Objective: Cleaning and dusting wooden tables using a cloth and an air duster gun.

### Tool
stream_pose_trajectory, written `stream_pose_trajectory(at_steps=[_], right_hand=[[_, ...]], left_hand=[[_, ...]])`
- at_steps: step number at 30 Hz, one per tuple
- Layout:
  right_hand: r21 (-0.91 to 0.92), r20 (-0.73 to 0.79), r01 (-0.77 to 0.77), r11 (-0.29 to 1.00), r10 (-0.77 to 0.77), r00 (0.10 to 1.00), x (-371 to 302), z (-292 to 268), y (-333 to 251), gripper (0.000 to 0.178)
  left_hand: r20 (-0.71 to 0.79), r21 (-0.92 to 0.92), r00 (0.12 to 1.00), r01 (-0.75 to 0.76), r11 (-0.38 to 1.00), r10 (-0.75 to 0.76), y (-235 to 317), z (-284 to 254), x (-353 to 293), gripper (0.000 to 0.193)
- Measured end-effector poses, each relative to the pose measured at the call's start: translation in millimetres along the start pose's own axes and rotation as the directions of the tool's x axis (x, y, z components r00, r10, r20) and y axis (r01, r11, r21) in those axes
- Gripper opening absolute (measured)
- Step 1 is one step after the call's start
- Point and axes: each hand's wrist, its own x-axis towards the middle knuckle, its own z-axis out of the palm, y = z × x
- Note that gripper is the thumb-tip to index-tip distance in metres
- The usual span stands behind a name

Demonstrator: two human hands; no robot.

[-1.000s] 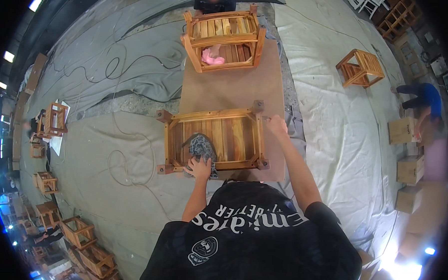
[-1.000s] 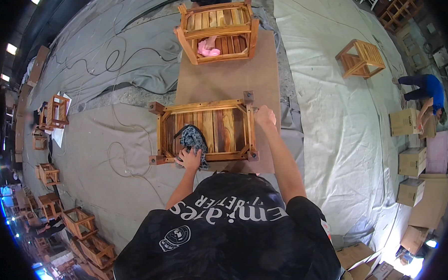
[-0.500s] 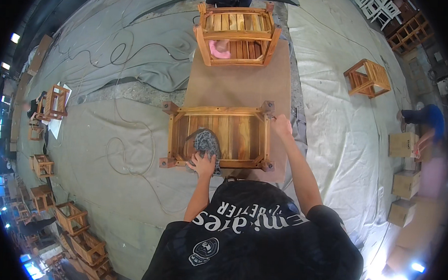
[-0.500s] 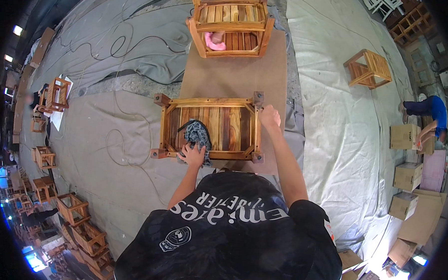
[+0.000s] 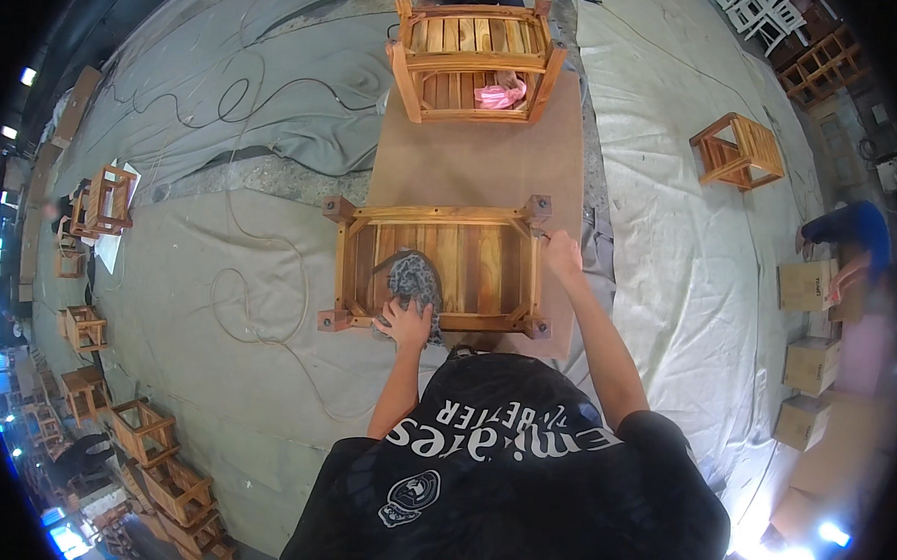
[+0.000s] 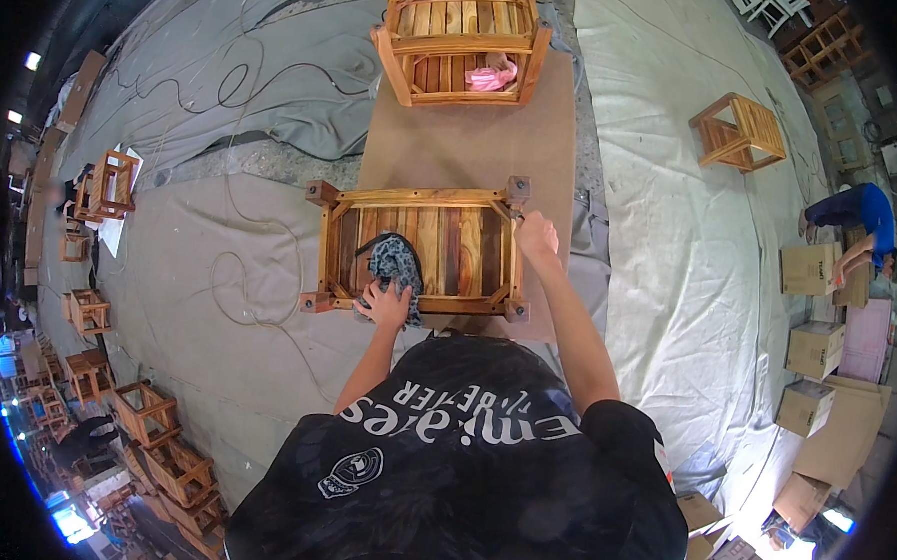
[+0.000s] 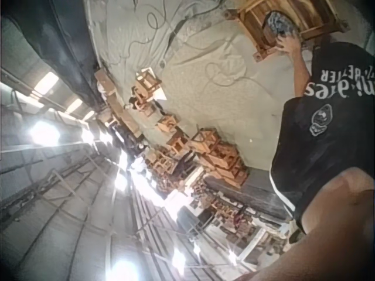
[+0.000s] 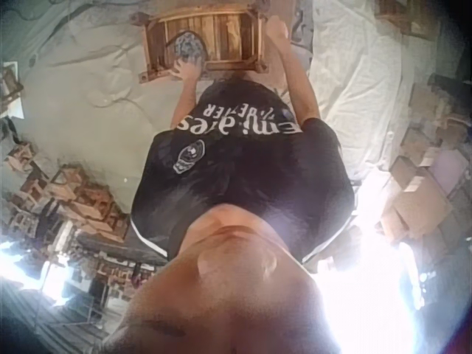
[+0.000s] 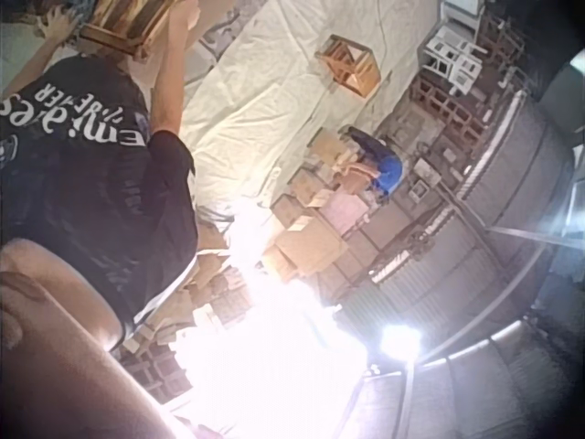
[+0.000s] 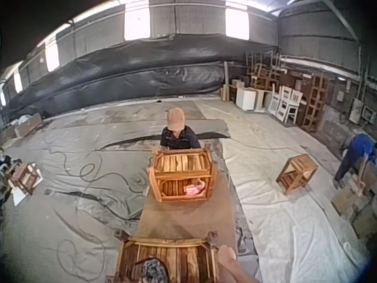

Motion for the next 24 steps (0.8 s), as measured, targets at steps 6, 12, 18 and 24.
stream_pose_trajectory(at_steps=[6, 12, 18, 24], right_hand=[[-0.134, 0.025, 0.051, 0.99, -0.048, 0.999, 5, -6, -18, 0.031], [-0.153, 0.101, 0.077, 0.985, -0.062, 0.993, 3, -13, -34, 0.031], [-0.097, 0.088, 0.127, 0.987, -0.119, 0.989, 7, -15, -27, 0.03], [-0.055, 0.08, 0.124, 0.991, -0.12, 0.99, 3, -22, -9, 0.029]], left_hand=[[0.035, -0.004, 0.999, 0.014, 1.0, -0.014, 0, -3, -1, 0.052], [0.065, 0.017, 0.997, 0.032, 0.999, -0.033, -2, -4, -3, 0.052], [0.047, -0.011, 0.999, 0.019, 1.0, -0.018, 2, -8, -1, 0.053], [0.103, 0.008, 0.994, 0.029, 1.0, -0.03, 15, -17, 4, 0.058]])
